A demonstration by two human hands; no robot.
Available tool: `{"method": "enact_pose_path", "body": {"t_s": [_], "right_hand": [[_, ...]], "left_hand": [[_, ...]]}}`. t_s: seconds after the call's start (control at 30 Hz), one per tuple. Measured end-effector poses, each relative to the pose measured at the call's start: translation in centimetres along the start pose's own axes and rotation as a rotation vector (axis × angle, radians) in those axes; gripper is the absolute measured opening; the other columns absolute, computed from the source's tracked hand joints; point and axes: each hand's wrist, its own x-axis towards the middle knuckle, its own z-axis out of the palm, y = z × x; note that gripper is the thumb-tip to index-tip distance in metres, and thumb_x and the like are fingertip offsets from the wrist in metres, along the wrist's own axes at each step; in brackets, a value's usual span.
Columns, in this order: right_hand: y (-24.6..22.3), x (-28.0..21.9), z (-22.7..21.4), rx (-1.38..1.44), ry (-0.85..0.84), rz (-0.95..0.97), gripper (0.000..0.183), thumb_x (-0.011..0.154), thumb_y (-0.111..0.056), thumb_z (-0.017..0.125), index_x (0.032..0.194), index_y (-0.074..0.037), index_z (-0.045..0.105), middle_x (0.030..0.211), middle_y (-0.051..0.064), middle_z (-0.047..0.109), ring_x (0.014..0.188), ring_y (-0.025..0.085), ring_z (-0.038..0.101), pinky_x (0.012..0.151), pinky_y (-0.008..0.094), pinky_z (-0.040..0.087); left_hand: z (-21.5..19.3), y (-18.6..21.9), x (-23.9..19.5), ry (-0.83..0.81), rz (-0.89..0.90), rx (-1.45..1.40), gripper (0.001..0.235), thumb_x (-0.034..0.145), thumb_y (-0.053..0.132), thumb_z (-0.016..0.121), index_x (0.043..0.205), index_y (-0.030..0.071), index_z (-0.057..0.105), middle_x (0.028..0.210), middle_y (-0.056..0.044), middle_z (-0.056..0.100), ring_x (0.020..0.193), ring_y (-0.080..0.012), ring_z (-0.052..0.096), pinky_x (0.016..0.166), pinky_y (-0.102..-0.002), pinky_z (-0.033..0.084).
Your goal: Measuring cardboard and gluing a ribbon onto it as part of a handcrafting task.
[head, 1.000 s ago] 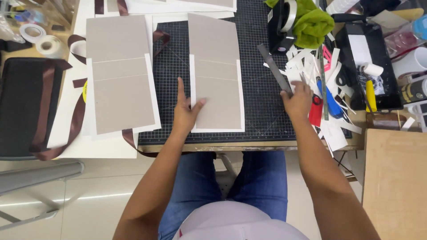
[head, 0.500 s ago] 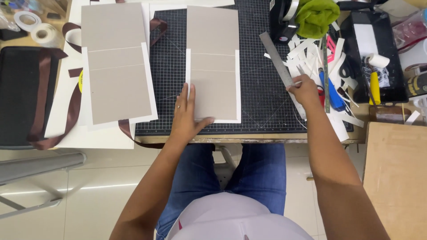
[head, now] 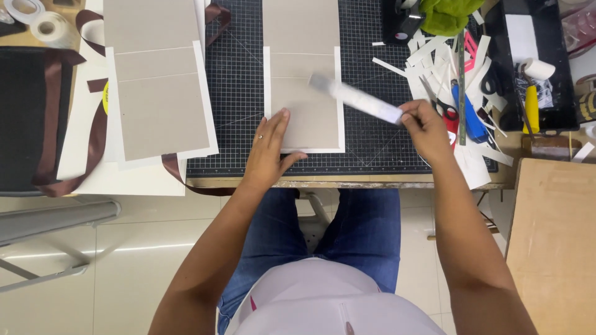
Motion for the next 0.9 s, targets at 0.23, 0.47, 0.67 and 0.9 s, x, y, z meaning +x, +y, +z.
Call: {"method": "enact_pose_path", "body": {"t_s": [0.23, 0.47, 0.67, 0.9], "right_hand": [[3.4, -1.9, 3.3, -0.107, -0.128, -0.098, 0.035, 0.084, -0.025, 0.088, 0.110, -0.009, 0.072, 0.103, 0.013, 0.074, 0.108, 0.037, 0.064, 0.103, 0.048, 0.038], [6.7, -1.1, 4.2, -0.111, -0.032, -0.250, 0.033, 0.082, -0.027, 0.092, 0.111, -0.018, 0.078, 0.102, 0.007, 0.061, 0.111, 0.030, 0.058, 0.105, 0.046, 0.039], [7.2, -1.6, 4.6, -0.117, 0.041, -0.337, 0.032, 0.084, -0.026, 0.091, 0.114, -0.020, 0.081, 0.106, 0.007, 0.058, 0.110, 0.028, 0.053, 0.104, 0.043, 0.041], [7.3, -1.9, 4.9, -0.120, 0.058, -0.351, 0.030, 0.090, -0.025, 0.086, 0.119, -0.020, 0.080, 0.108, 0.007, 0.057, 0.115, 0.028, 0.053, 0.105, 0.044, 0.043]], "left_hand": [[2.4, -1.1, -1.3, 0.111, -0.088, -0.058, 0.082, 0.097, 0.031, 0.075, 0.163, 0.015, 0.031, 0.125, -0.007, 0.070, 0.131, -0.0299, 0.056, 0.120, -0.051, 0.034], [2.0, -0.5, -1.0, 0.115, -0.044, -0.026, 0.078, 0.096, 0.028, 0.077, 0.161, 0.015, 0.036, 0.116, -0.005, 0.076, 0.124, -0.0272, 0.060, 0.117, -0.049, 0.037], [2.6, -0.9, -1.1, 0.136, -0.049, -0.016, 0.075, 0.095, 0.026, 0.077, 0.160, 0.015, 0.040, 0.113, -0.004, 0.078, 0.120, -0.0263, 0.062, 0.115, -0.050, 0.038], [1.7, 0.7, -0.6, 0.179, -0.056, -0.040, 0.070, 0.095, 0.016, 0.075, 0.157, 0.011, 0.043, 0.115, -0.005, 0.077, 0.118, -0.0269, 0.062, 0.114, -0.051, 0.039]]}}
